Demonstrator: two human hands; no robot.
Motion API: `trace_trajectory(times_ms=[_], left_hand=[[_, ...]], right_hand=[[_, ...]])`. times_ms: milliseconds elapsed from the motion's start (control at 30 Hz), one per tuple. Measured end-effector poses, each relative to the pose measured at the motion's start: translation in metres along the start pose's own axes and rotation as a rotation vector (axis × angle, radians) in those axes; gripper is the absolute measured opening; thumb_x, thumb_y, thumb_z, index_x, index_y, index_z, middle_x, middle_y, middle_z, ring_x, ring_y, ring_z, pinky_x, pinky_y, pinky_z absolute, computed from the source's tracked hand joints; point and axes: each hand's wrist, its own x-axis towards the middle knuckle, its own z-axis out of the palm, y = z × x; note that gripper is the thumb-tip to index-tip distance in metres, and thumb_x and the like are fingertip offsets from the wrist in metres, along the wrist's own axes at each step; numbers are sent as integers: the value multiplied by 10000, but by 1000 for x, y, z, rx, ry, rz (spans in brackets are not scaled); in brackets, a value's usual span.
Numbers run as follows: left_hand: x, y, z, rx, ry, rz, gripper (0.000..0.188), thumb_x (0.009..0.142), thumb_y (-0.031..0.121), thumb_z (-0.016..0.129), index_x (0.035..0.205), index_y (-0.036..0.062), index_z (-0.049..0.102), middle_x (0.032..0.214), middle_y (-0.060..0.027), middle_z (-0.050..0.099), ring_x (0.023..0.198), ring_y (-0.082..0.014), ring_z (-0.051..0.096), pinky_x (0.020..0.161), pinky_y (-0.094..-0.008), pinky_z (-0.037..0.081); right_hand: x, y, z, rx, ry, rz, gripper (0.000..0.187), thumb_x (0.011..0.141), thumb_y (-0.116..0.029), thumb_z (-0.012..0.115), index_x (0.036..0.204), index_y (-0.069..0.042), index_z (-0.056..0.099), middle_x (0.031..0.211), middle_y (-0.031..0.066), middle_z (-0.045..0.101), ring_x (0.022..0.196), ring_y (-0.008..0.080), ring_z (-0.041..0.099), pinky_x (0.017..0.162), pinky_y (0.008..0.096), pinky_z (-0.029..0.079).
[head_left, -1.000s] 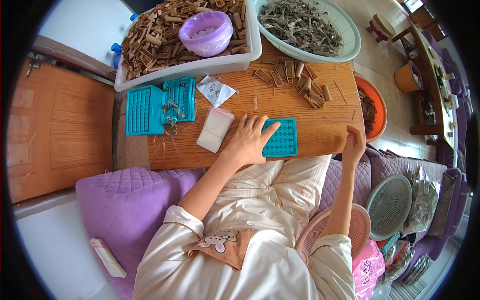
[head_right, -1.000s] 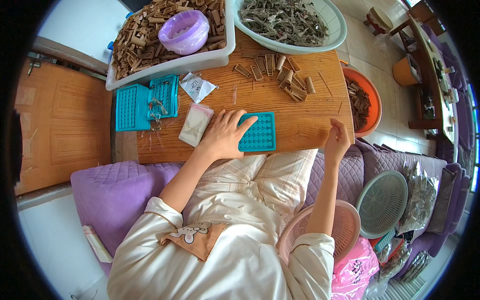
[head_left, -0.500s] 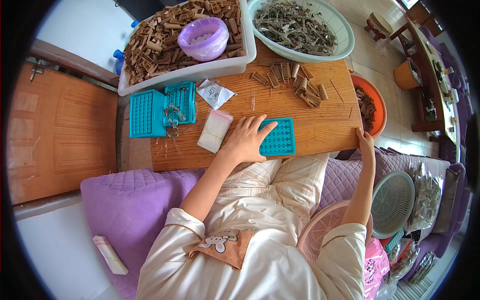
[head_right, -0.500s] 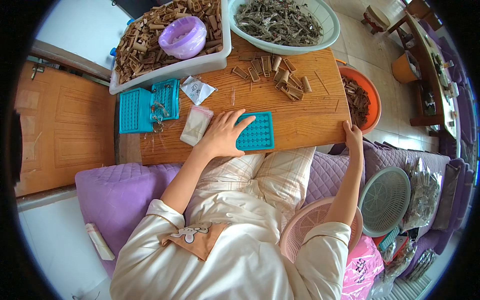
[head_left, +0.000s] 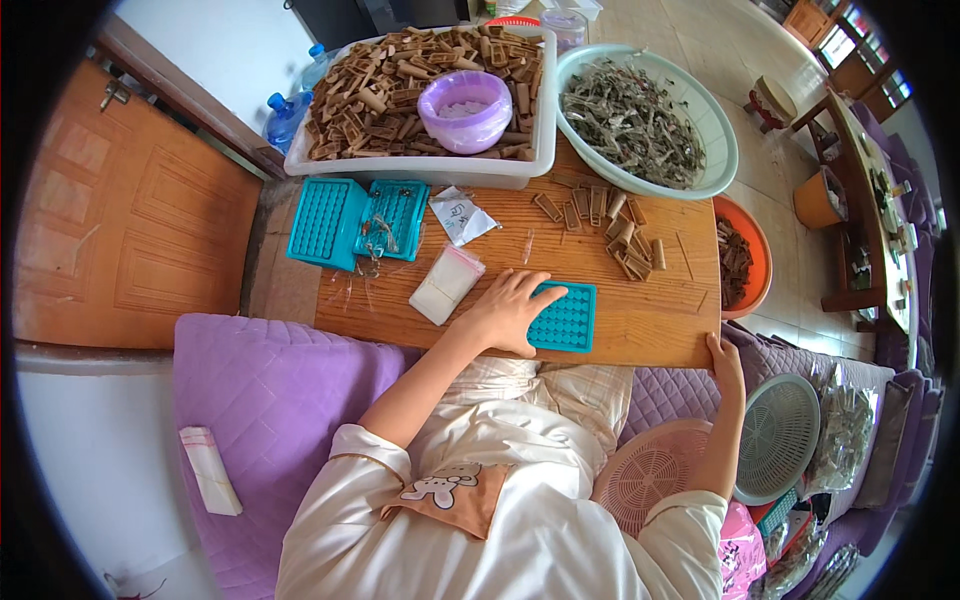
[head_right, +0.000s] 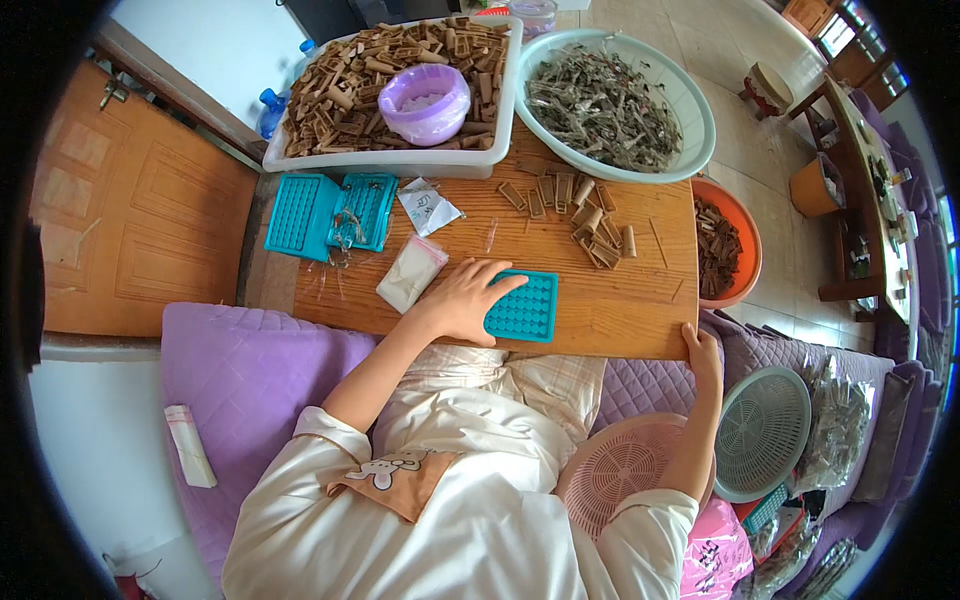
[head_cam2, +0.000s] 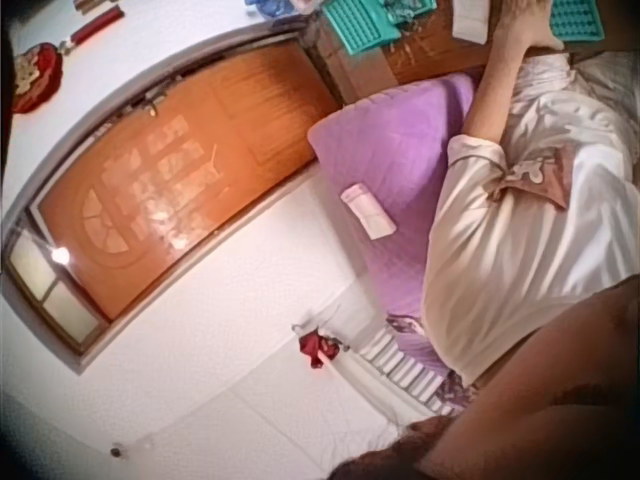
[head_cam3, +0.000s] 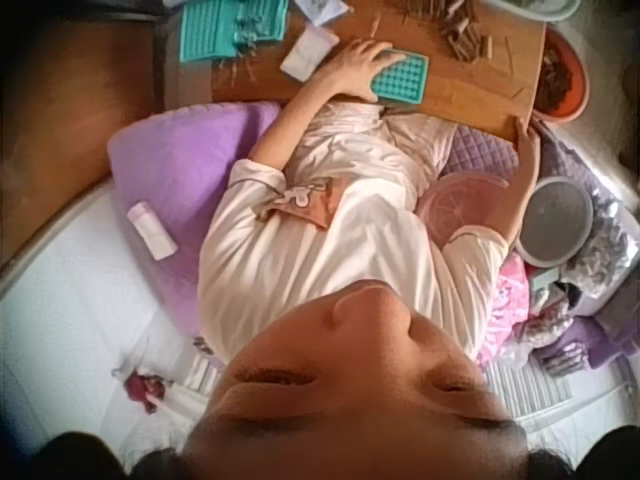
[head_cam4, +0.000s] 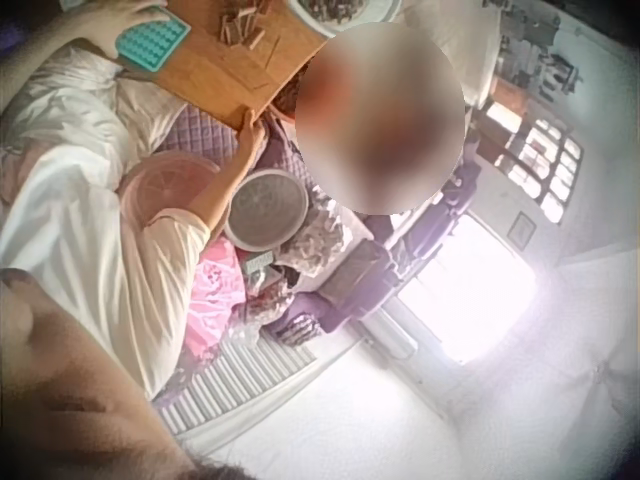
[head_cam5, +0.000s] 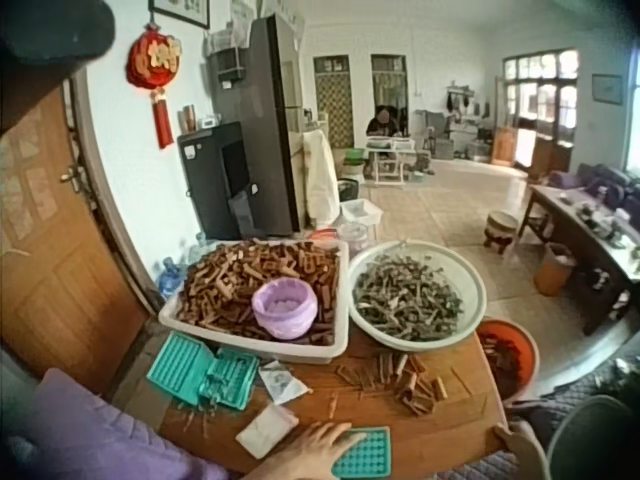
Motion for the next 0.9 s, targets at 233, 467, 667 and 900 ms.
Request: trace_trajectory(times_ms=[233, 467, 667, 900], left_hand=[[-6, -7, -9, -140, -29, 31, 915, 500, 316, 760, 1289, 151, 330, 1319, -145, 296, 1229, -327, 264, 1029, -436, 231], [-18, -12, -23, -177, 54, 50, 780, 557, 337, 723, 1241, 146, 402, 1275, -127, 360, 1211, -306, 301, 1008, -447, 236], [-68, -42, -102, -74, 632, -351, 630, 554, 329, 720, 1112, 127, 509, 1189, -110, 442, 1109, -297, 425, 938, -560, 245], [-100, -120, -122, 158, 594, -1486, 670, 637, 322, 666, 1238, 176, 406, 1296, -144, 351, 1223, -351, 283, 975, -621, 115]], right_hand=[[-11, -12, -4, -37, 1, 59, 390, 840, -393, 526, 812, -12, 607, 509, -30, 430, 367, 55, 349, 334, 210, 275], [-6, 6, 5, 233, -38, 133, 384, 848, -421, 507, 893, -44, 564, 561, -49, 428, 380, 49, 340, 328, 195, 243], [-9, 8, 12, 408, -11, 186, 342, 825, -413, 551, 895, -79, 550, 625, -44, 492, 476, 52, 425, 381, 177, 302], [-9, 10, 11, 449, -15, 188, 310, 842, -394, 532, 862, -85, 542, 558, -43, 465, 386, 57, 390, 341, 176, 301]])
